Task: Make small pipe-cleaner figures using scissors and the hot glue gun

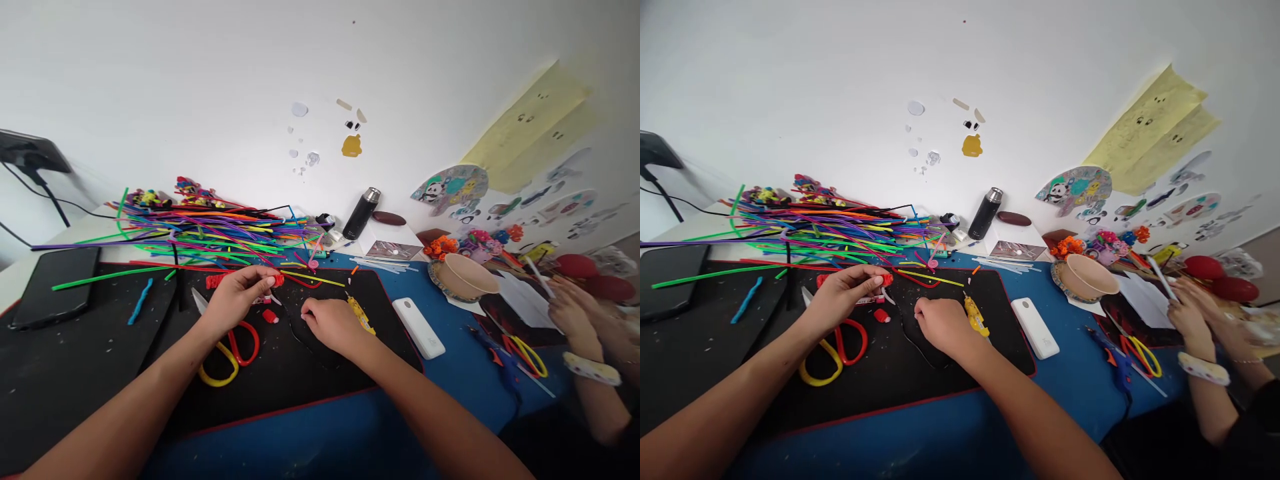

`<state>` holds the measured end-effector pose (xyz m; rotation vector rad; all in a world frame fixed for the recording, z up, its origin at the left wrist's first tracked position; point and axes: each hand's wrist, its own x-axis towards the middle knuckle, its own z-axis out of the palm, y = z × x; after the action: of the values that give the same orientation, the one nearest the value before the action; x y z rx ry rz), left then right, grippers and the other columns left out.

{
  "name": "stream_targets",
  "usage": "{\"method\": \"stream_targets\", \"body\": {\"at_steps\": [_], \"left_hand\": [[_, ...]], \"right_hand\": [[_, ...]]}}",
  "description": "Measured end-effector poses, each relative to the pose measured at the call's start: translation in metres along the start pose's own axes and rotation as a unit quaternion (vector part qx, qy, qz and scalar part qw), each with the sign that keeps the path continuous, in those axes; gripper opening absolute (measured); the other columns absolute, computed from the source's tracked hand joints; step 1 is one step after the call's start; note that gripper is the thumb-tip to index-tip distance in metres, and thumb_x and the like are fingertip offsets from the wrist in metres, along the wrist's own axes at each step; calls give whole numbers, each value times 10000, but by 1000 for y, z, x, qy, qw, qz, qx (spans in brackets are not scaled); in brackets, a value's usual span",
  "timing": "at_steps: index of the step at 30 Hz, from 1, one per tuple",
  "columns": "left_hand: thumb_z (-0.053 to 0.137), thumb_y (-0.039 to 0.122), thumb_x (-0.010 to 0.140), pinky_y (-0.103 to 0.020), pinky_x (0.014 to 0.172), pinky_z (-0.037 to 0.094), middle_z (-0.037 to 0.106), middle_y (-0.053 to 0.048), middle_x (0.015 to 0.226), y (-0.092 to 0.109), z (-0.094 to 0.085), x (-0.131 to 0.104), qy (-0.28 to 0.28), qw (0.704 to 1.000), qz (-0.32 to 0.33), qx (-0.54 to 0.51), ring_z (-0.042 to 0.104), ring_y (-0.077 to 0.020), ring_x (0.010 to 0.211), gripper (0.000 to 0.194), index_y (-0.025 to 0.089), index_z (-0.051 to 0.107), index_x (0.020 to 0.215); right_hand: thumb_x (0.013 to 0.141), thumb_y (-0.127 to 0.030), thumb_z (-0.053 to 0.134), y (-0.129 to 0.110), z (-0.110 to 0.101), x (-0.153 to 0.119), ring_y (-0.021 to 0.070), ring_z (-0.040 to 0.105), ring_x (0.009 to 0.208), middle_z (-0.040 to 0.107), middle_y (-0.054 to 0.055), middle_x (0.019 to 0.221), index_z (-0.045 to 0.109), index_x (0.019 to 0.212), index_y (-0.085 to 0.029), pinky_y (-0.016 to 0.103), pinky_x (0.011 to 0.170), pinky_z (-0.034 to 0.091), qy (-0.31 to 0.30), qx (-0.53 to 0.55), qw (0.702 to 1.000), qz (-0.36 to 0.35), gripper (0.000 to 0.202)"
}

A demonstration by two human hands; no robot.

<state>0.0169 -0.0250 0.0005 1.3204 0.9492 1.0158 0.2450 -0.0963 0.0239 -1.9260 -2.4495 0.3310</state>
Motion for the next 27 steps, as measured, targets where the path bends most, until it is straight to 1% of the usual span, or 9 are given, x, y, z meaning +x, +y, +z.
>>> {"method": "stream_targets", "body": {"at_steps": [6,9,14,16,18,21,23,27], "left_hand": [[820,638,763,-341,714,611,749,-66,866,4,1,-1,3,1000,5,23,686,-217,757,490,197,779,973],[816,642,762,-338,692,607,750,-61,847,7,3,-2,8,999,13,34,676,-212,732,480,203,784,956],[807,665,747,-332,665,599,777,-68,889,11,6,-3,16,998,20,59,673,-211,714,491,208,788,926],[805,659,753,-319,663,586,773,-58,870,10,6,-3,15,998,16,62,669,-204,710,485,211,792,937],[803,643,770,-307,660,571,765,-51,856,9,5,-3,13,998,18,64,657,-192,701,467,211,795,946],[805,618,789,-299,660,555,759,-51,862,7,4,-3,7,997,25,67,642,-183,701,440,210,797,953],[802,618,792,-303,657,552,758,-55,855,7,4,-3,6,997,26,69,640,-189,707,442,208,798,958],[797,641,779,-321,658,559,769,-72,871,9,5,-4,7,997,23,73,645,-208,720,480,202,797,972]], "right_hand": [[1021,-269,606,4,5,-2,260,752,855,814,80,945,735,1051,-243,314,721,409,8,24,1000,5,135],[1022,-261,599,5,7,-4,262,750,843,812,78,940,730,1068,-240,314,703,395,15,28,999,6,141],[1017,-248,583,4,13,-5,242,729,784,797,68,895,719,1091,-228,306,674,364,26,33,999,3,156],[1001,-253,605,5,15,-5,225,704,748,779,53,846,728,1066,-229,300,656,347,34,58,998,16,141],[976,-256,638,5,17,-4,196,657,680,729,16,743,734,1017,-236,288,625,323,50,111,992,37,107],[949,-273,661,3,17,-2,153,545,561,587,-44,591,719,939,-240,276,583,299,98,228,967,64,67],[943,-306,657,-1,16,2,141,487,525,515,-64,555,703,912,-239,271,569,309,138,315,937,65,88],[918,-384,661,-13,11,13,133,437,516,465,-74,549,684,878,-229,263,550,335,208,445,869,59,161]]}}
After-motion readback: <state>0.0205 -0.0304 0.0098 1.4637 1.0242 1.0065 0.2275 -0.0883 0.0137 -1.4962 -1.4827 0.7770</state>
